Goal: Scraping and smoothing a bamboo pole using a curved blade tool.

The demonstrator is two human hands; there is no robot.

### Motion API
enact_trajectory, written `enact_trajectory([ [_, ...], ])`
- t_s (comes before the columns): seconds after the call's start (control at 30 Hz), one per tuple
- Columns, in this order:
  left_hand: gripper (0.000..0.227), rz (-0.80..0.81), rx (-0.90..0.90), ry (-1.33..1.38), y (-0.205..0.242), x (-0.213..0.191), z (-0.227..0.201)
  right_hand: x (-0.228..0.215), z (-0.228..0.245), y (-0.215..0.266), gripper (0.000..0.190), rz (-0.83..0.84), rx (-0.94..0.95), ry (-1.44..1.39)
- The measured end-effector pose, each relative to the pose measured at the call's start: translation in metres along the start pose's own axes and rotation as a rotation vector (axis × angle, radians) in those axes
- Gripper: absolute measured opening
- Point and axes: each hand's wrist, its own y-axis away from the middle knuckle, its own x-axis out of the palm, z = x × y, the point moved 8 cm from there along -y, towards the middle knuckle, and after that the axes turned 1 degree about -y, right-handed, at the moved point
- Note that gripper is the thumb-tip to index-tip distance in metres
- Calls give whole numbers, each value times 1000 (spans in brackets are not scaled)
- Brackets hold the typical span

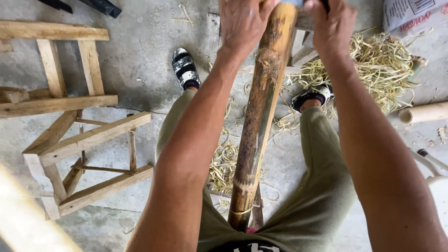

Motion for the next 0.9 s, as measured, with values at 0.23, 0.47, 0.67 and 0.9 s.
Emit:
enact_trajectory([
  [0.23, 46, 181, -19, 28, 42, -70, -30, -2, -2, 90, 56, 224, 188, 83],
  [0.47, 42, 296, 3, 150, 22, -14, -22, 0, -36, 65, 51, 338, 533, 181],
  [0.67, 43, 308, -41, -25, 52, -61, -32, 3, -11, 97, 50, 324, 285, 123],
  [0.9, 46, 505, -111, 33, 49, -40, -26, 10, 13, 85, 51, 370, 386, -215],
])
